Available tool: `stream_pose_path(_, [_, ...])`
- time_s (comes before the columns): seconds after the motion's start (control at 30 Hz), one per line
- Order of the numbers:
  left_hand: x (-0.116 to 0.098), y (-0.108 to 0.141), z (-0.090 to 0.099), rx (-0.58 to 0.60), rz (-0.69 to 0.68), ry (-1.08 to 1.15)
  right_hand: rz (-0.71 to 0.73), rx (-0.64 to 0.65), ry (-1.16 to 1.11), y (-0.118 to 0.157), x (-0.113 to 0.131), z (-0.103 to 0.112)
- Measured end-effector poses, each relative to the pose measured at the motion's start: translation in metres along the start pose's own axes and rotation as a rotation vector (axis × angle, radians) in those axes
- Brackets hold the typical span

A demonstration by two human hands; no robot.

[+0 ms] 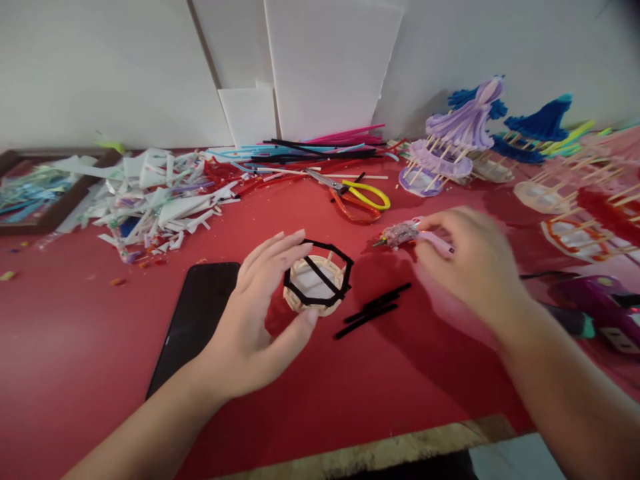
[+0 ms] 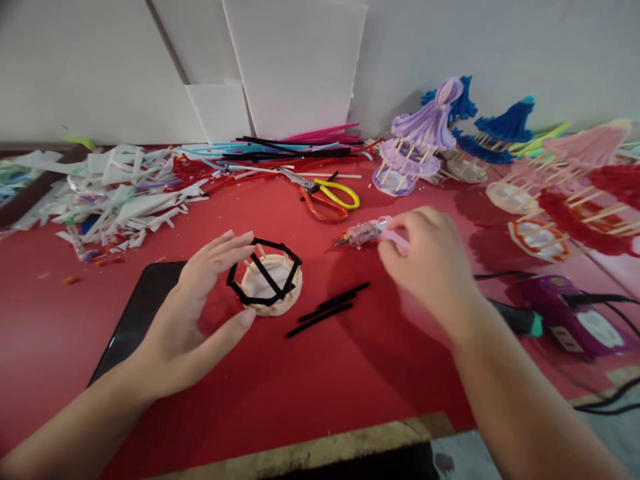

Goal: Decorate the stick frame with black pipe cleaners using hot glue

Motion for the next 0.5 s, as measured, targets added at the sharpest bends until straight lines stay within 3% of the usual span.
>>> stream_pose_path(0.07, [-0.003,-0.001,-0.001,0.003,-0.073,-0.108,-0.316,0.268,0.114,-0.002,-0.038,0.005])
stream_pose_path(0.1, [-0.003,-0.001,-0.001,-0.017,-0.087,-0.147,-0.364,0.379,0.078,-0.002,-0.049,0.008])
stream_pose_path(0.17, [-0.003,-0.001,-0.002,-0.076,-0.086,-0.207,-0.409,0.481,0.034,-0.002,-0.057,0.013])
stream_pose_path(0.33, [-0.002,-0.001,-0.002,-0.166,-0.120,-0.317,-0.420,0.454,0.087,0.001,-0.028,0.008])
stream_pose_path(0.5, [-0.003,-0.002,-0.003,-0.177,-0.179,-0.365,-0.532,0.317,0.201,0.003,-0.013,0.004])
Point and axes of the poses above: each hand's wrist, its own y-axis away from the middle knuckle, its own z-axis out of the back of the hand, x = y × z, the point moved 2 cm from there along -y, towards the middle knuckle, and after that the axes turned 3 degrees about -x, right-handed, at the moved point
